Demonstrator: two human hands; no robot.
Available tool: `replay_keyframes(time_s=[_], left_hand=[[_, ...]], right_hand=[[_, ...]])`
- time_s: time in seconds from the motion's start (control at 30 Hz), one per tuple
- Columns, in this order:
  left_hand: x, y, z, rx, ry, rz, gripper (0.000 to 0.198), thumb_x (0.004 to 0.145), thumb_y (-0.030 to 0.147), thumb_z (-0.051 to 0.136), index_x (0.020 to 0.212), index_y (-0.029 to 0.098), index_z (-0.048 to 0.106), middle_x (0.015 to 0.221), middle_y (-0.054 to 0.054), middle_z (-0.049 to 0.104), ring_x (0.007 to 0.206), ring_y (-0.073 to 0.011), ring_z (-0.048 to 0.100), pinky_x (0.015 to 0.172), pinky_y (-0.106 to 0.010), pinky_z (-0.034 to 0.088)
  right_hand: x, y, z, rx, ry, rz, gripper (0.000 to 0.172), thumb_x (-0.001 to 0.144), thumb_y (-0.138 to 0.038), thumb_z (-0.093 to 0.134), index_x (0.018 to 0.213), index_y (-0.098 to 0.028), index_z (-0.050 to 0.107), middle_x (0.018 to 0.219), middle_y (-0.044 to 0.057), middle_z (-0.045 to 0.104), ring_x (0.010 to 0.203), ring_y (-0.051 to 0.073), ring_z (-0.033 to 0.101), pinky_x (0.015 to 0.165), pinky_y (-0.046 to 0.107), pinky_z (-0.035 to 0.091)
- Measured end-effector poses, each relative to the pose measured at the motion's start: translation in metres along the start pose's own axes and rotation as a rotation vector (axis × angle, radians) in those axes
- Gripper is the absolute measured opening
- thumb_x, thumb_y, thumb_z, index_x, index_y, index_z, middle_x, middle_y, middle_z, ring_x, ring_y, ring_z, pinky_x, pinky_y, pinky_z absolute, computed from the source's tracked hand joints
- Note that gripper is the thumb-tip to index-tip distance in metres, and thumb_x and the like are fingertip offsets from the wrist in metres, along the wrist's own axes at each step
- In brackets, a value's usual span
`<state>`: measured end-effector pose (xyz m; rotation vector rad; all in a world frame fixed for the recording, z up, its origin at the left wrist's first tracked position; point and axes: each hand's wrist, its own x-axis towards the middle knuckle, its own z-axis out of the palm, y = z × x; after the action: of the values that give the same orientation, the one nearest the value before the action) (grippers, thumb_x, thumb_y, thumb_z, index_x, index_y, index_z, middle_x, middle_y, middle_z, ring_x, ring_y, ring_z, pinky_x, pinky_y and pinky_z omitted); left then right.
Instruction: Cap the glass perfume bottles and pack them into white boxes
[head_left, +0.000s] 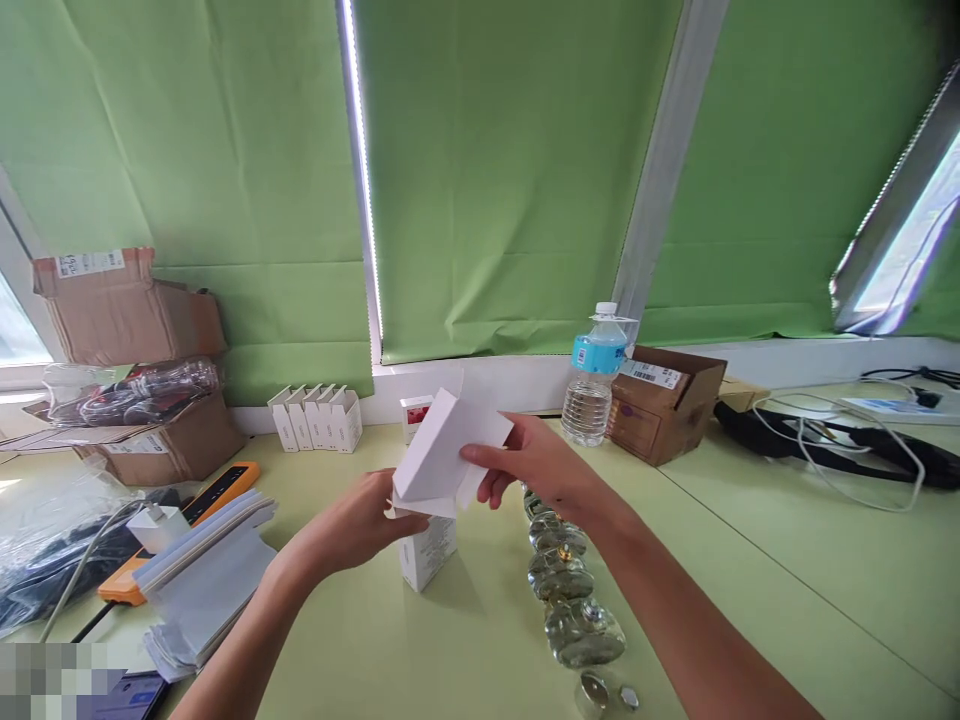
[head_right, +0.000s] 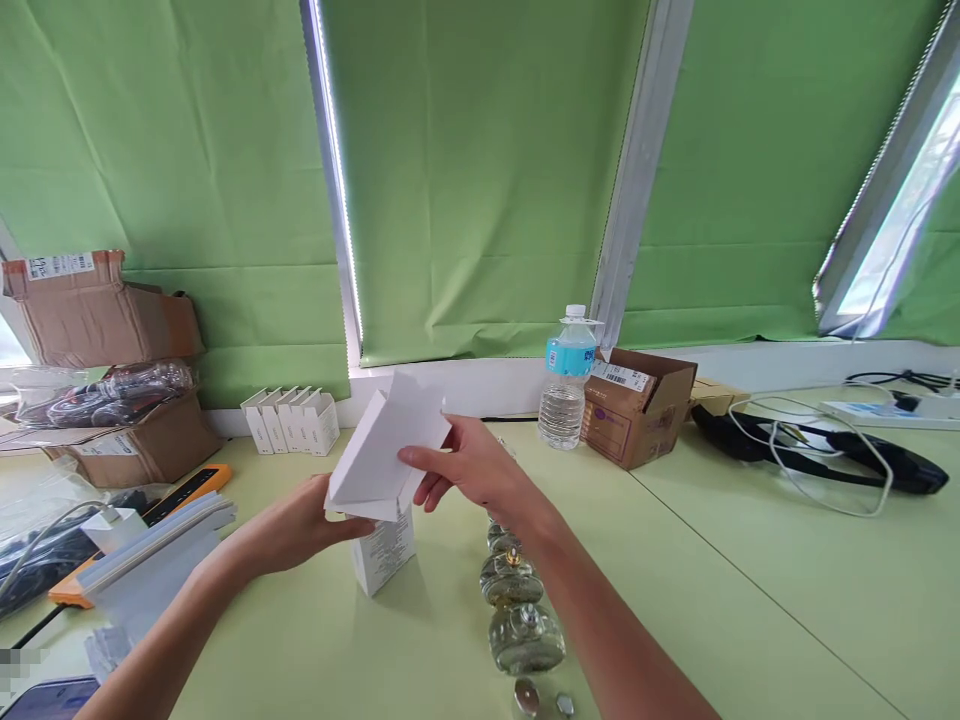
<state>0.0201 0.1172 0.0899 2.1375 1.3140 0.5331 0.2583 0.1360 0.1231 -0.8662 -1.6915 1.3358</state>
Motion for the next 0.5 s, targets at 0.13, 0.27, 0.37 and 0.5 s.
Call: replay_keyframes(time_s=[0.13, 0.27, 0.37, 0.5], left_hand=[[0.007, -0.008, -0.003, -0.202, -0.065, 0.056, 0.027, 0.084, 0.037, 0.06, 0.107, 0.022, 0.063, 0.103, -0.002, 0.068, 0.094, -0.0239, 0.06, 0.078, -0.031, 0.048], [0.005, -0.014, -0.005, -0.28, -0.107, 0.048, 0.03, 0.082, 0.036, 0.064, 0.108, 0.021, 0.062, 0.102, -0.003, 0.068, 0.094, -0.0236, 0.059, 0.079, -0.031, 0.048], [0.004, -0.014, -0.007, -0.38, -0.18, 0.059, 0.04, 0.08, 0.036, 0.067, 0.117, 0.024, 0.059, 0.11, -0.004, 0.067, 0.1, -0.0256, 0.059, 0.082, -0.034, 0.048], [0.005, -0.014, -0.007, -0.487, -0.267, 0.123, 0.048, 0.077, 0.033, 0.069, 0.122, 0.023, 0.057, 0.116, -0.006, 0.065, 0.107, -0.0281, 0.057, 0.087, -0.037, 0.047]], right_hand=[[0.008, 0.012, 0.01, 0.046, -0.041, 0.009, 0.035, 0.076, -0.038, 0.076, 0.098, -0.014, 0.063, 0.076, 0.006, 0.071, 0.056, 0.017, 0.068, 0.055, 0.031, 0.06], [0.016, 0.027, 0.014, 0.072, -0.081, -0.003, 0.036, 0.076, -0.036, 0.076, 0.101, -0.014, 0.063, 0.084, 0.007, 0.072, 0.062, 0.019, 0.07, 0.06, 0.034, 0.062], [0.021, 0.038, 0.016, 0.075, -0.101, -0.018, 0.037, 0.076, -0.035, 0.075, 0.104, -0.014, 0.063, 0.087, 0.007, 0.071, 0.064, 0.02, 0.07, 0.061, 0.035, 0.062], [0.024, 0.043, 0.015, -0.065, -0.097, -0.032, 0.034, 0.077, -0.035, 0.074, 0.101, -0.013, 0.065, 0.079, 0.005, 0.07, 0.058, 0.016, 0.066, 0.053, 0.028, 0.057]])
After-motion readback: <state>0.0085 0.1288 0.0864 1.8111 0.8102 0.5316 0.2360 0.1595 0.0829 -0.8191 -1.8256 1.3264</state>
